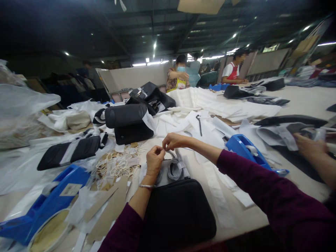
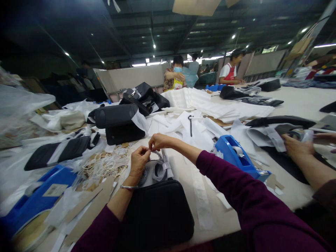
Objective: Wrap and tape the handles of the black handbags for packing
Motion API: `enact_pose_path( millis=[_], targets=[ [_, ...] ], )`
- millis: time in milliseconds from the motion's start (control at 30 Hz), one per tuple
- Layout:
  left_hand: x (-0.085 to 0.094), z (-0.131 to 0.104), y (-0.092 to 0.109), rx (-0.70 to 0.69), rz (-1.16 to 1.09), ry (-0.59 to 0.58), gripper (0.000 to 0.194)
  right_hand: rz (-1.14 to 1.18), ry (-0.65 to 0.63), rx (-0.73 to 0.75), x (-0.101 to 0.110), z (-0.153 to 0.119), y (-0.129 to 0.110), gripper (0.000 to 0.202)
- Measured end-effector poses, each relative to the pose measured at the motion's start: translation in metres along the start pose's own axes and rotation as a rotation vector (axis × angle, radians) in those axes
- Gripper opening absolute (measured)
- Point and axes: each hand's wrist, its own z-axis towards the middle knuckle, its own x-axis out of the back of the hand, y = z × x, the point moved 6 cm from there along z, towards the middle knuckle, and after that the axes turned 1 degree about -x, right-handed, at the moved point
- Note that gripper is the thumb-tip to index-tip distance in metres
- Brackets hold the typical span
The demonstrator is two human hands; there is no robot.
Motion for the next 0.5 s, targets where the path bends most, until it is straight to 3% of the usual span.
enact_pose_path(
  millis=[267, 500],
  targets=[
    [-0.0015, -0.0009, -0.0004, 0.005, -0.009, -0.006, 0.011, 0.126, 0.021, 0.037, -0.0031, -0.0025, 0.0054, 0.020],
    [-0.0033, -0.0004, -0.0011, 0.019, -0.004, -0.024, 0.010, 0.021, 0.038, 0.024, -0.0011, -0.0048, 0.0010, 0.019]
  ],
)
